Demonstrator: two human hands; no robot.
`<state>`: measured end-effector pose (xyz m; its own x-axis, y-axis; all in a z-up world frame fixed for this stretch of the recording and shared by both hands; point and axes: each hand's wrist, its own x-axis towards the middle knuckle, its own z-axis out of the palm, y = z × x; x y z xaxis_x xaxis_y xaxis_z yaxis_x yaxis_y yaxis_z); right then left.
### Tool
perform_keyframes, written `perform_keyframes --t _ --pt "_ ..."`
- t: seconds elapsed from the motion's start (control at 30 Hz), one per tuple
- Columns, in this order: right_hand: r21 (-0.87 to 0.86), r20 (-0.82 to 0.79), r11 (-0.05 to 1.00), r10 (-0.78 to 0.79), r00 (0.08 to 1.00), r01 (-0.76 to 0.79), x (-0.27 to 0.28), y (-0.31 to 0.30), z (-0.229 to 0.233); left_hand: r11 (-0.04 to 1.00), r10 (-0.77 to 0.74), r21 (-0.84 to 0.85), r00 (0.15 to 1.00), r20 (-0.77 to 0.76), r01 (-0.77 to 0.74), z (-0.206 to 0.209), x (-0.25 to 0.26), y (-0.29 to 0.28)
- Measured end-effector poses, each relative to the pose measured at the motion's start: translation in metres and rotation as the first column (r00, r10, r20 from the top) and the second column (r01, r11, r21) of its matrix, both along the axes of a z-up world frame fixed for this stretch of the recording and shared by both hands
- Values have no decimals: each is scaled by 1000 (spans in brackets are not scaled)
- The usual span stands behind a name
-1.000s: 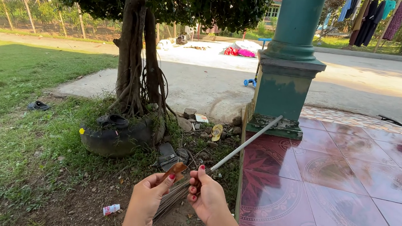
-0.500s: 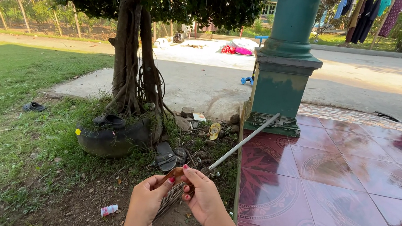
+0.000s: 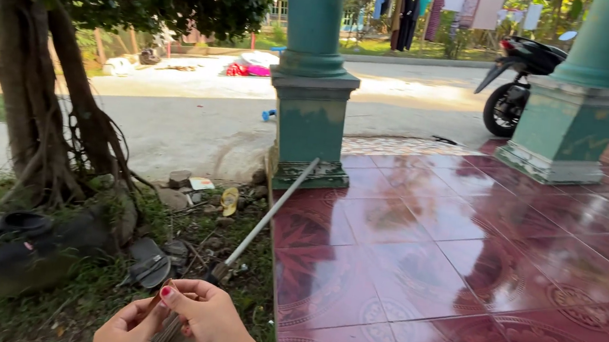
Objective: The person is picking up and tearing dry leaves in an outdoor yard.
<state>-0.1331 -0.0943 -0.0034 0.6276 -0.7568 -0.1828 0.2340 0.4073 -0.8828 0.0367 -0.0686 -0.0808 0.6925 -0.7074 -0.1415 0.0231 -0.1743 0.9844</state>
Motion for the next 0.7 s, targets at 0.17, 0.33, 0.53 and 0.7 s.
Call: perform_keyframes --t 0.17,0.33,0.53,0.7 --pt "44 -68 989 -137 988 140 -1 -10 -5 960 -36 -280 998 -56 19 -12 -13 -15" --pt "39 -18 987 -158 987 159 1 -25 -22 957 -39 -289 999 2 38 2 -17 -8" --pt "150 58 978 -153 986 143 10 -5 -2 961 63 -270 998 6 -59 67 -42 50" --pt "127 62 992 -28 998 20 24 31 25 921 225 -338 973 48 -197 91 -35 99"
